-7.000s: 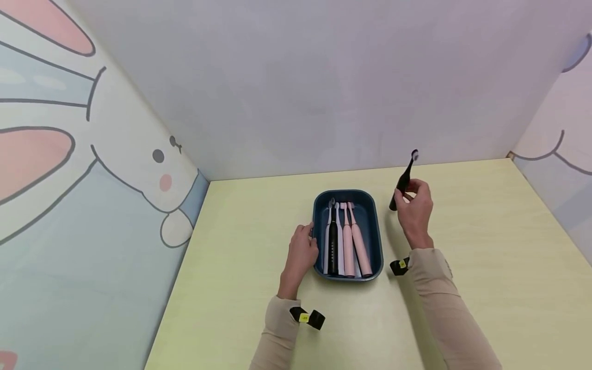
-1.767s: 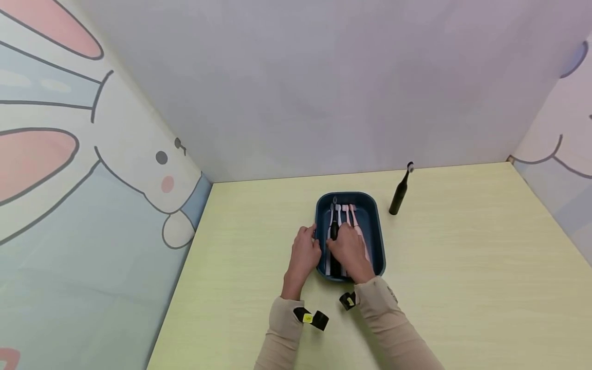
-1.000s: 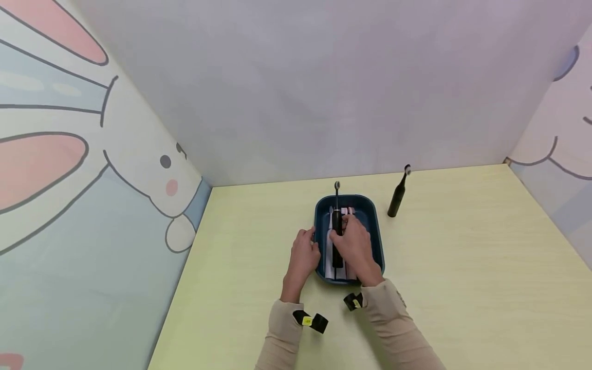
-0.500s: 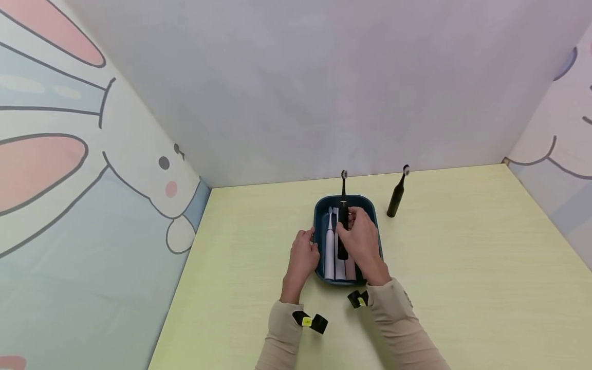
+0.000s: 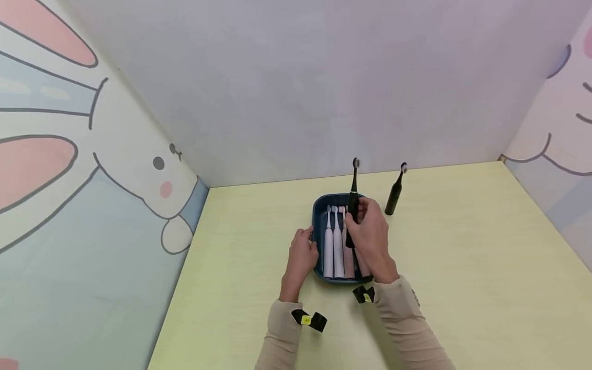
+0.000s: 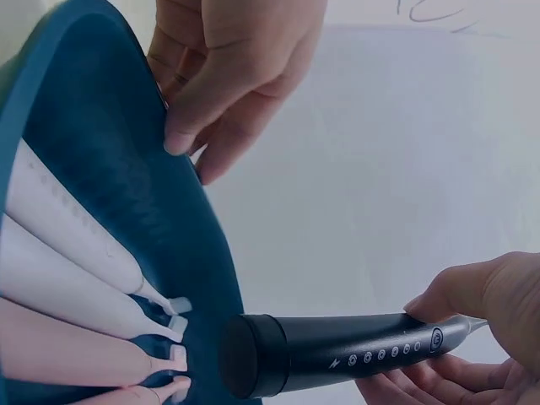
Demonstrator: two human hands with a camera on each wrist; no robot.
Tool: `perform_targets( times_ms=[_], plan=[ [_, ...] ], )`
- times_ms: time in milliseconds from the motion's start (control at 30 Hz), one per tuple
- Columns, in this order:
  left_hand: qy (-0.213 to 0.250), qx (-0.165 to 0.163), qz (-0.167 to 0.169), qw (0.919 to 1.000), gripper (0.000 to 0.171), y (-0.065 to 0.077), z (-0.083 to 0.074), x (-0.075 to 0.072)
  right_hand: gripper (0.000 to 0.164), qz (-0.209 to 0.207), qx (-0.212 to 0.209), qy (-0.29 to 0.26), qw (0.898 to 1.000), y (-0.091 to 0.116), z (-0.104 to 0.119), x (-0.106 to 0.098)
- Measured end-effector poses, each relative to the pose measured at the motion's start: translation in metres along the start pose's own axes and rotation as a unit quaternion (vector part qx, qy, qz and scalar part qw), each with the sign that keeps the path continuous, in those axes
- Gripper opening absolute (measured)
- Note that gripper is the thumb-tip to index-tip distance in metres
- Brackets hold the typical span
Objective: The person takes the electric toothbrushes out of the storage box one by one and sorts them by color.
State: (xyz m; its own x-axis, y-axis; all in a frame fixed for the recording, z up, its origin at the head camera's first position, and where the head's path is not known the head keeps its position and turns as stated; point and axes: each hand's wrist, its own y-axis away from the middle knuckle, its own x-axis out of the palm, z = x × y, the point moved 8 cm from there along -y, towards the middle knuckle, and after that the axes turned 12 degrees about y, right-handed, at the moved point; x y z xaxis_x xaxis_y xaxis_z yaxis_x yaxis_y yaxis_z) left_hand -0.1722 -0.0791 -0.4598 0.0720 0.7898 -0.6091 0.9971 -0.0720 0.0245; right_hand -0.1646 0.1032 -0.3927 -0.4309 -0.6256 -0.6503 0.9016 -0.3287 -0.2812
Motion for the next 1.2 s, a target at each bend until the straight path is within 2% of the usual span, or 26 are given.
perform_targets(
  times_ms=[433,767,933,1200],
  plan=[
    [-0.002,-0.009,0.0,1.0,0.041,-0.003,0.003,0.001,0.04,-0.078,-0.007,-0.009,0.997,-0.011,-0.017,-0.032],
    [-0.004,0.0,0.009,1.0,0.041,-0.002,0.001,0.002,0.038,-0.134,0.02,-0.016,0.991,-0.017,-0.042,-0.059],
    [-0.004,0.019,0.01,0.9998,0.041,0.0,0.0,0.001,0.036,-0.147,0.045,-0.012,0.988,-0.02,-0.061,-0.066],
    [0.0,0.012,0.008,0.9999,0.041,0.001,0.001,0.001,0.037,-0.151,0.057,0.002,0.987,-0.028,-0.085,-0.068]
  ],
)
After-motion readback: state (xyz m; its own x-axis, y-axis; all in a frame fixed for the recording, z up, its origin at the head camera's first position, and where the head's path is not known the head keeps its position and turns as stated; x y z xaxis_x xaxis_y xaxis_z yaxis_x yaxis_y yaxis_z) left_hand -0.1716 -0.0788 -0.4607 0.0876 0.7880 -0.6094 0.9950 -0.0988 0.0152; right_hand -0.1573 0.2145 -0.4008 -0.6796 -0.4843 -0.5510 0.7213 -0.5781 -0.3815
